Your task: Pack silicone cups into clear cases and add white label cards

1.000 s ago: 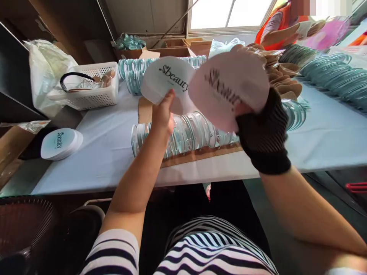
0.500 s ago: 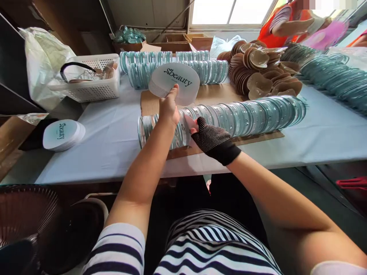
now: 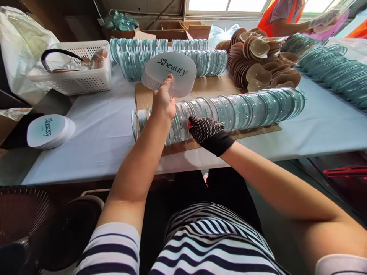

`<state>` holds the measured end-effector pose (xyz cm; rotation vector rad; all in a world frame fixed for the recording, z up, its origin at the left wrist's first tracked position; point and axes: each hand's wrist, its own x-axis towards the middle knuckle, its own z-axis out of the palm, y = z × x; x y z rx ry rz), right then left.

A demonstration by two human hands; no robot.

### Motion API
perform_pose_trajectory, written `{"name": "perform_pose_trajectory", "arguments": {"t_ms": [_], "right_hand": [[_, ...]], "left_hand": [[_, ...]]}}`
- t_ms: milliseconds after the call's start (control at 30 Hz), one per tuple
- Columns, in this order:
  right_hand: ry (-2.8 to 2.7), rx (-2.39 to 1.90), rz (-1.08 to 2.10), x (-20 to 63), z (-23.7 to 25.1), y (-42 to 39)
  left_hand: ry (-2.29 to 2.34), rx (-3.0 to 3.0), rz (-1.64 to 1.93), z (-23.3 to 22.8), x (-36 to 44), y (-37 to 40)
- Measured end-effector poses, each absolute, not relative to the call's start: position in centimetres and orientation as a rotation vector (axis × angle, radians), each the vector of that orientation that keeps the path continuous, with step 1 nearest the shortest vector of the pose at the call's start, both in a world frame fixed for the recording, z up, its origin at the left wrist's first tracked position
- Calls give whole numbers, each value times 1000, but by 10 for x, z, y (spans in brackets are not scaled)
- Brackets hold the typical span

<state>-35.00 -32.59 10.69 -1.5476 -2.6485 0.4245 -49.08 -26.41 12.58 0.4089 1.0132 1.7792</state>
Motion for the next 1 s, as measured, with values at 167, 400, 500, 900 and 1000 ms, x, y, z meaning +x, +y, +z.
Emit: {"name": "perform_pose_trajectory", "arguments": {"t_ms": [167, 400, 500, 900, 1000], "right_hand": [[-2436, -1417, 1192, -338, 101, -335], [-1315, -919, 2283, -350, 103, -306], [-1329, -983, 2439, -347, 103, -296], [-2030, -1185, 523, -321, 157, -236], [-2138, -1079, 272, -337, 165, -265]], "left_hand": [[1037, 500, 1771, 119, -496, -262], [1114, 574, 1740, 122, -489, -268], [1115, 584, 1792, 126, -483, -271], [1071, 712, 1945, 125, -469, -278], [1042, 733, 1977, 127, -471, -293]]}}
